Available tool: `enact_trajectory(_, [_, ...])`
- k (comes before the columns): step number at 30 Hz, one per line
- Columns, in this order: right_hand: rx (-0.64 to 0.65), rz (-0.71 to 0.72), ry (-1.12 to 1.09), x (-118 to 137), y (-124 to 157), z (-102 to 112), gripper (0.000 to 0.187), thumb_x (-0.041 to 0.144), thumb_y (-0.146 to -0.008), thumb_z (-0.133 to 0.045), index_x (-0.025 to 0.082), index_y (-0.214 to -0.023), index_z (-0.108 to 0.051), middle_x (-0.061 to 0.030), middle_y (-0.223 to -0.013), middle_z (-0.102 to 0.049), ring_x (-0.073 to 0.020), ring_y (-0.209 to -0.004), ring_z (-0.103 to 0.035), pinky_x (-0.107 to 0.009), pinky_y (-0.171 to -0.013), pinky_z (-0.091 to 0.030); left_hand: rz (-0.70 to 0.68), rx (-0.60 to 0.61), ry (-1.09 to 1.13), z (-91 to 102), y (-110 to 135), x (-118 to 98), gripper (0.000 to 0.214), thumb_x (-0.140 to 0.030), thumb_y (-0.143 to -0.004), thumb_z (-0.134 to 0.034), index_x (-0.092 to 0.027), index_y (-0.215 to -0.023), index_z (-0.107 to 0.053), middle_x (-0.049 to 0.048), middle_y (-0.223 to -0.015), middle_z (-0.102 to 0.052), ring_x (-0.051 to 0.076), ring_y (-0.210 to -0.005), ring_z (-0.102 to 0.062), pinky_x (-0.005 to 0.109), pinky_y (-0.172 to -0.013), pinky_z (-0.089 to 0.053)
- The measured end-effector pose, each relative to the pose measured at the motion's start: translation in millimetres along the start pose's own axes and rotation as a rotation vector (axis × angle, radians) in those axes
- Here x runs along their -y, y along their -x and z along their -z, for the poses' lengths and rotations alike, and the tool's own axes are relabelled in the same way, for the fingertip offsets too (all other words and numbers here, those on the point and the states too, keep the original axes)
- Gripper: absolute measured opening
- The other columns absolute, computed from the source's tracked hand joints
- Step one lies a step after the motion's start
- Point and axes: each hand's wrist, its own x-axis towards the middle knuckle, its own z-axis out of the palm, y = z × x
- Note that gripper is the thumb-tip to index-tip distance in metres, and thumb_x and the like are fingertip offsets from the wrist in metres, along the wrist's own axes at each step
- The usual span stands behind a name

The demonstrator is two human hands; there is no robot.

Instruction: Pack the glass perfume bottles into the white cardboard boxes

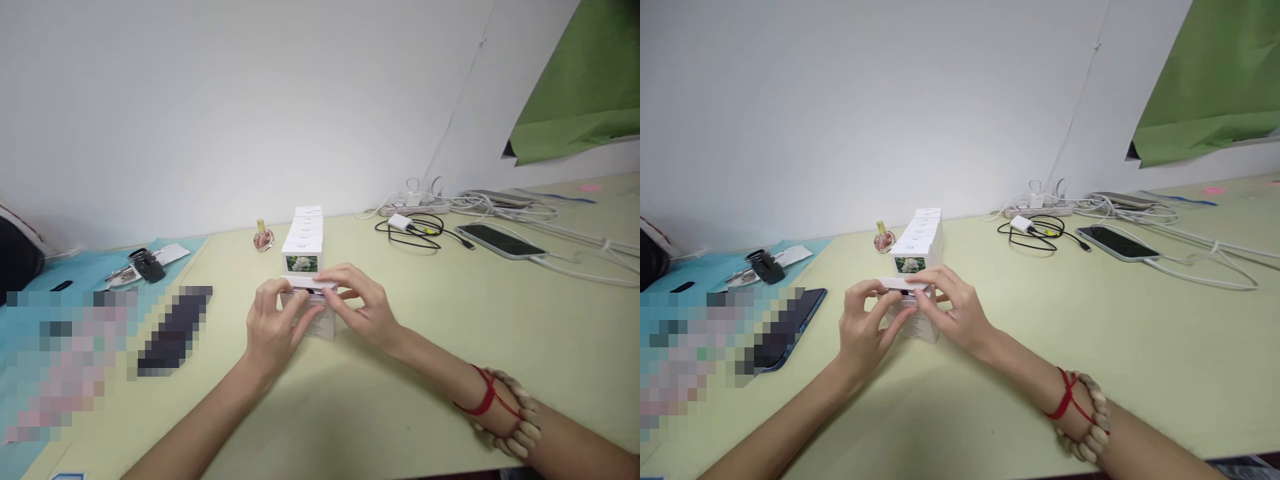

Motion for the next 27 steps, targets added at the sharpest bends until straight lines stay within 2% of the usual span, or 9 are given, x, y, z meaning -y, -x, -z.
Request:
enact_trajectory(4, [-0.054, -0.039, 0.006, -2.5, 0.8, 0.9, 0.021, 0.019, -0.086, -0.044, 0.023, -0.102, -0.057, -0.0041, -0.098, -0.058, -0.0115, -0.082, -0.059, -0.019, -0.055, -0.054, -0.059, -0.006, 0.003, 0.1, -2.4, 1.5, 0.018, -0.029, -0.071, -0.067, -0.018, -0.083, -0.058, 0.0059, -0.088, -0.056, 0.018, -0.090, -0.049, 0.029, -0.075, -0.045])
enact_trajectory(9, [-0.128, 0.146, 0.127, -4.2, 2.6, 3.1, 0.020, 0.014, -0.079, -0.048, 0.024, -0.092, -0.060, -0.0044, -0.099, -0.057, -0.0145, -0.089, -0.058, -0.020, -0.051, -0.055, -0.054, -0.020, 0.007, 1.3, -4.6, 1.2, 0.016, -0.029, -0.071, -0.066, -0.020, -0.081, -0.059, 0.0046, -0.083, -0.057, 0.018, -0.089, -0.050, 0.029, -0.077, -0.044])
enact_trajectory(13, [-0.210, 0.241, 0.257, -4.3, 2.6, 5.8, 0.018, 0.014, -0.073, -0.054, 0.023, -0.084, -0.065, -0.0051, -0.099, -0.057, -0.0175, -0.086, -0.061, -0.028, -0.059, -0.057, -0.032, -0.018, 0.017, 1.3, -4.5, 1.2, 0.015, -0.029, -0.072, -0.066, -0.020, -0.081, -0.058, 0.0042, -0.080, -0.055, 0.017, -0.084, -0.050, 0.028, -0.074, -0.044])
enact_trajectory(16, [-0.210, 0.206, 0.291, -3.0, 1.4, 6.4, 0.014, 0.017, -0.072, -0.055, 0.022, -0.078, -0.066, -0.0057, -0.103, -0.057, -0.0170, -0.078, -0.063, -0.032, -0.065, -0.057, -0.018, -0.008, 0.019, 1.0, -4.1, 1.2, 0.015, -0.030, -0.073, -0.065, -0.020, -0.081, -0.058, 0.0038, -0.078, -0.055, 0.016, -0.081, -0.050, 0.028, -0.071, -0.044])
enact_trajectory(19, [-0.170, 0.151, 0.230, -2.2, 1.7, 4.4, 0.012, 0.017, -0.074, -0.053, 0.020, -0.076, -0.064, -0.0067, -0.100, -0.059, -0.0170, -0.080, -0.063, -0.031, -0.064, -0.056, -0.021, -0.004, 0.022, 1.3, -4.3, 1.0, 0.014, -0.030, -0.073, -0.065, -0.020, -0.081, -0.059, 0.0036, -0.078, -0.055, 0.016, -0.079, -0.049, 0.027, -0.070, -0.043])
enact_trajectory(21, [-0.159, 0.119, 0.142, -2.2, 2.9, 2.5, 0.012, 0.018, -0.074, -0.055, 0.021, -0.084, -0.060, -0.0054, -0.096, -0.060, -0.0169, -0.084, -0.062, -0.029, -0.061, -0.057, -0.019, -0.004, 0.029, 1.6, -4.7, 0.9, 0.014, -0.029, -0.072, -0.065, -0.020, -0.080, -0.059, 0.0032, -0.076, -0.055, 0.015, -0.078, -0.049, 0.027, -0.070, -0.043])
enact_trajectory(24, [-0.180, 0.030, 0.024, -1.5, 3.9, 1.2, 0.034, 0.021, -0.073, -0.061, 0.024, -0.105, -0.050, -0.0021, -0.094, -0.062, -0.0139, -0.081, -0.062, -0.027, -0.061, -0.057, -0.021, 0.004, 0.057, 1.8, -5.4, 1.3, 0.013, -0.028, -0.072, -0.066, -0.020, -0.081, -0.059, 0.0026, -0.074, -0.055, 0.015, -0.078, -0.049, 0.027, -0.070, -0.043])
enact_trajectory(25, [-0.172, -0.001, 0.014, -0.7, 3.5, 1.3, 0.036, 0.023, -0.074, -0.061, 0.025, -0.108, -0.049, -0.0020, -0.095, -0.063, -0.0129, -0.079, -0.062, -0.027, -0.062, -0.057, -0.025, 0.008, 0.068, 1.7, -5.6, 1.6, 0.013, -0.027, -0.072, -0.066, -0.020, -0.081, -0.060, 0.0026, -0.074, -0.055, 0.015, -0.079, -0.049, 0.027, -0.070, -0.043])
enact_trajectory(27, [-0.124, -0.031, 0.024, 1.4, 1.6, 2.0, 0.027, 0.024, -0.079, -0.057, 0.025, -0.106, -0.055, -0.0029, -0.096, -0.063, -0.0127, -0.080, -0.062, -0.025, -0.062, -0.057, -0.031, 0.010, 0.080, 1.5, -5.8, 2.2, 0.013, -0.026, -0.072, -0.065, -0.020, -0.082, -0.060, 0.0026, -0.075, -0.055, 0.015, -0.079, -0.050, 0.027, -0.070, -0.043])
